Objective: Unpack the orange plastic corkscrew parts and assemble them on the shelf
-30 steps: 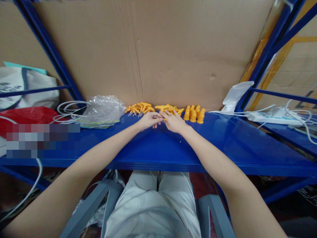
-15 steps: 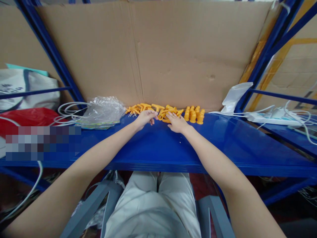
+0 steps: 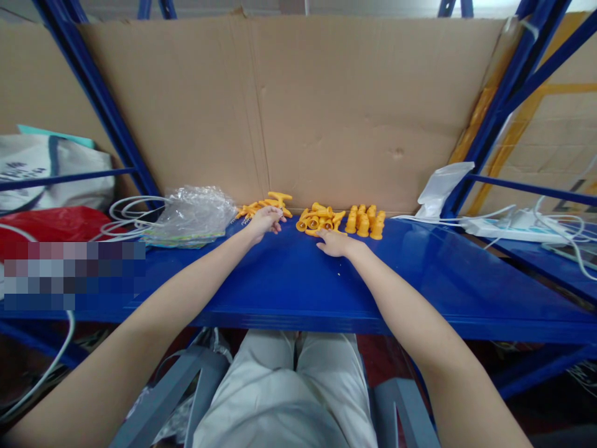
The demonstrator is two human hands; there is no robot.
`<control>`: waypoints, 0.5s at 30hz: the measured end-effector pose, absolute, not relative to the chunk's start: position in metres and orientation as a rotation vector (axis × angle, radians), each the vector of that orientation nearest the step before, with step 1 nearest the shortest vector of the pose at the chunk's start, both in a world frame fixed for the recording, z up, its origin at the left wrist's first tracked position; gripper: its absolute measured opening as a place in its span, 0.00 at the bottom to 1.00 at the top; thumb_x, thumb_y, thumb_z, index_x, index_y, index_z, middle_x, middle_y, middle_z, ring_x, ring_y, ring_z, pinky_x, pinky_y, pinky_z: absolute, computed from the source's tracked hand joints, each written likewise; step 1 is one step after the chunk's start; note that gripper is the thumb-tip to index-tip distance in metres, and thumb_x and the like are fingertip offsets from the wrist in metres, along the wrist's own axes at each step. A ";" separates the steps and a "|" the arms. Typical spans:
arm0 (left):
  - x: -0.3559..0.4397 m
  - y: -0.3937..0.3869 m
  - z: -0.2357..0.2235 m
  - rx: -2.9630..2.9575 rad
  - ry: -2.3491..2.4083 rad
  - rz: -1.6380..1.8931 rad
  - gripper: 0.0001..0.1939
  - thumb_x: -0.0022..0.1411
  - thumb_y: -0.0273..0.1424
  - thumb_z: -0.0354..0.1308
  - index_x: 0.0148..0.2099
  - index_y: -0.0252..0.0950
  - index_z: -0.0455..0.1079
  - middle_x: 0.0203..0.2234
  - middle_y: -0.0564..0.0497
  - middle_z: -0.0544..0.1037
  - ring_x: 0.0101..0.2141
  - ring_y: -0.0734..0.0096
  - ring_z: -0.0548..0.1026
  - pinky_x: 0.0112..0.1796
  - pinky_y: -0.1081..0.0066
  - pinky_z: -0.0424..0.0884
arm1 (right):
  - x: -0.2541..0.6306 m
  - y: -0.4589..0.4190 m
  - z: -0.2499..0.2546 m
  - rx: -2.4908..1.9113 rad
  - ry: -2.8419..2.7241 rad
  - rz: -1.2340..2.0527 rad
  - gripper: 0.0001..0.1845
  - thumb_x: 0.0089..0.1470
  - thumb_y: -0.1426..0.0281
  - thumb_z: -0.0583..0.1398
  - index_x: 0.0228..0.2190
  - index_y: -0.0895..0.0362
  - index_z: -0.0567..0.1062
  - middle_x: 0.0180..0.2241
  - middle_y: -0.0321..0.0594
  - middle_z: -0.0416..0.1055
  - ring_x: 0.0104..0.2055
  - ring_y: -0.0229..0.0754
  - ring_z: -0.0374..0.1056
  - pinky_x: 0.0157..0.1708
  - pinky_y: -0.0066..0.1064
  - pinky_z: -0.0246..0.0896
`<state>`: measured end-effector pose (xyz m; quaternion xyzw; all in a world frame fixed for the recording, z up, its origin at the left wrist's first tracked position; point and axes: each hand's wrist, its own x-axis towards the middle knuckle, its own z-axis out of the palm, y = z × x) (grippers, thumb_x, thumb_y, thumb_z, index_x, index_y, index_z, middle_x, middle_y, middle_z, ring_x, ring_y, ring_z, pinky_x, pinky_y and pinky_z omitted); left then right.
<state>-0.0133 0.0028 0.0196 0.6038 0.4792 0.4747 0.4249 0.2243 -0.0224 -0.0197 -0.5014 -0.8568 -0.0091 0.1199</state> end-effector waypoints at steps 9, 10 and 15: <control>-0.021 0.038 0.025 1.479 1.435 1.031 0.02 0.60 0.24 0.59 0.35 0.35 0.69 0.19 0.55 0.74 0.16 0.81 0.69 0.20 0.81 0.65 | 0.212 -0.037 -0.010 -1.613 -2.491 -0.001 0.27 0.64 0.68 0.54 0.63 0.61 0.68 0.64 0.52 0.64 0.66 0.50 0.62 0.65 0.41 0.57; -0.021 0.042 0.026 1.476 1.458 1.004 0.03 0.59 0.24 0.61 0.35 0.35 0.69 0.17 0.55 0.73 0.16 0.81 0.68 0.20 0.81 0.65 | 0.212 -0.037 -0.011 -1.626 -2.481 -0.005 0.27 0.64 0.68 0.54 0.62 0.61 0.68 0.64 0.52 0.64 0.66 0.50 0.62 0.65 0.41 0.57; -0.019 0.057 0.024 1.491 1.516 1.028 0.05 0.58 0.27 0.64 0.32 0.35 0.69 0.13 0.57 0.68 0.13 0.80 0.65 0.21 0.79 0.65 | 0.215 -0.032 -0.015 -1.577 -2.495 -0.052 0.26 0.64 0.67 0.55 0.62 0.56 0.70 0.63 0.48 0.67 0.64 0.50 0.64 0.63 0.43 0.60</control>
